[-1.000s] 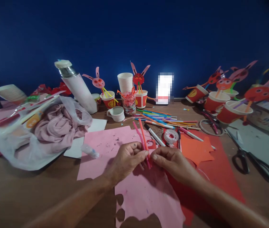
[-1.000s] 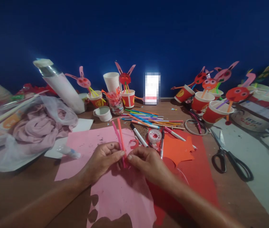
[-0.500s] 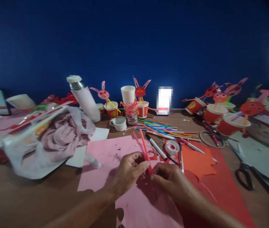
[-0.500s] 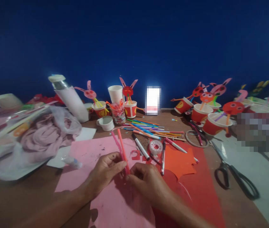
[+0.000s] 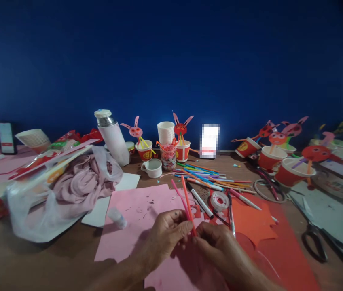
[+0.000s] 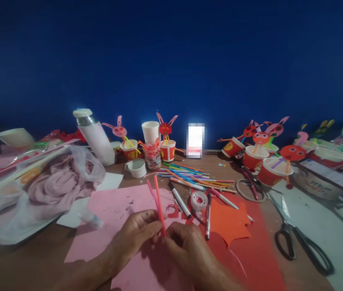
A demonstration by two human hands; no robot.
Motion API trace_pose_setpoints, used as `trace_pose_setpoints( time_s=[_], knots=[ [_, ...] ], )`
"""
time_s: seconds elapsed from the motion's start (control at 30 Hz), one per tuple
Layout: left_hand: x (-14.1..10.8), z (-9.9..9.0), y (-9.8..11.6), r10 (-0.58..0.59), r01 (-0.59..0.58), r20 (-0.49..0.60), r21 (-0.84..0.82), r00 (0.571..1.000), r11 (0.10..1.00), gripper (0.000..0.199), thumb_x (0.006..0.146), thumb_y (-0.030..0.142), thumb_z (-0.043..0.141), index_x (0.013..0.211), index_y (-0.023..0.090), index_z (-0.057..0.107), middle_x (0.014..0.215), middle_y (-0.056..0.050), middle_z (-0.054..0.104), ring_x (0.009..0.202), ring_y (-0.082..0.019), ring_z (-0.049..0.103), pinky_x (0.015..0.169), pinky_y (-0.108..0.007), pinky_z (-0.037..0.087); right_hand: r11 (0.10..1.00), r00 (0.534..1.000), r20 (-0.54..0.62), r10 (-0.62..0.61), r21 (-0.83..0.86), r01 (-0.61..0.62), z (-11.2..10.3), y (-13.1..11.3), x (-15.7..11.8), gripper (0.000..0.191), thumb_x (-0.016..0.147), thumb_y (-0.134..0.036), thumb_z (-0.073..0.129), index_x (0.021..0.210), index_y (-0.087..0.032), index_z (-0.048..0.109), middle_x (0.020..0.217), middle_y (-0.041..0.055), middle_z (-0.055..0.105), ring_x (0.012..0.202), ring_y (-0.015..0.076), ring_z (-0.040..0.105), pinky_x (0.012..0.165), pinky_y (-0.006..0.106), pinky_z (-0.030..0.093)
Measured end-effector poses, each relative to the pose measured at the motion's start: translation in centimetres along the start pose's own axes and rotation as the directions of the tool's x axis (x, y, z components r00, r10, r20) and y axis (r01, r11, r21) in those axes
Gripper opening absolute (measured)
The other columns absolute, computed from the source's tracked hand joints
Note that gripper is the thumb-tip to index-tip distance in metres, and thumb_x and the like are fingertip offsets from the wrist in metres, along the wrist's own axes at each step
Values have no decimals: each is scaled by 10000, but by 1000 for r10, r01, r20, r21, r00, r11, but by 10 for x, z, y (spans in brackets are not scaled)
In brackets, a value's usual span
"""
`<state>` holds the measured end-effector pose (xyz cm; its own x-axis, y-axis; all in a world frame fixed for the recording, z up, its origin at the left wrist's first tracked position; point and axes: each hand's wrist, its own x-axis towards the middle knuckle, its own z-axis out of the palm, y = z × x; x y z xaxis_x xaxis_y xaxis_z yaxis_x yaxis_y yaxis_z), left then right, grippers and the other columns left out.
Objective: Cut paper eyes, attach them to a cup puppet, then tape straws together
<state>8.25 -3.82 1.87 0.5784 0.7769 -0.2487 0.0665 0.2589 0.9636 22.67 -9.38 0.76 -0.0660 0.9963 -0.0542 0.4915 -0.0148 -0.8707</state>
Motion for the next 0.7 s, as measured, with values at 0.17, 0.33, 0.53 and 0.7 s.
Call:
trace_pose_setpoints(
  time_s=[0.17,0.33,0.53,0.7],
  knots=[
    [2,1,-7,-16,16,-12,58,1000,998,335,704,458,581,689,124,555,468,45,459,387,-52,400,354,-154,264,1000,1000,-5,-29,-11,28,1,0,-2,170,731,-155,439,564,-143,468,523,-47,398,507,71,340,456,185,248],
    [3,2,-15,-31,31,-7,62,999,998,376,706,494,569,651,123,540,428,52,435,340,-50,374,307,-152,245,999,999,-22,-34,-27,33,1,0,-2,163,720,-155,450,557,-145,451,516,-54,381,501,68,336,449,185,234],
    [6,1,-21,-37,38,-12,67,999,997,400,733,509,531,630,123,541,432,31,475,322,-50,368,301,-160,244,1000,1000,3,-11,28,11,1,3,0,171,737,-169,453,591,-130,534,525,-36,479,496,72,390,451,175,263],
    [6,3,-19,-41,43,-48,36,998,998,412,680,532,575,604,128,563,460,3,531,397,-86,464,373,-178,321,1000,999,51,1,15,-2,-1,0,0,191,743,-214,491,667,-129,643,557,-23,561,503,76,417,456,172,275]
  ],
)
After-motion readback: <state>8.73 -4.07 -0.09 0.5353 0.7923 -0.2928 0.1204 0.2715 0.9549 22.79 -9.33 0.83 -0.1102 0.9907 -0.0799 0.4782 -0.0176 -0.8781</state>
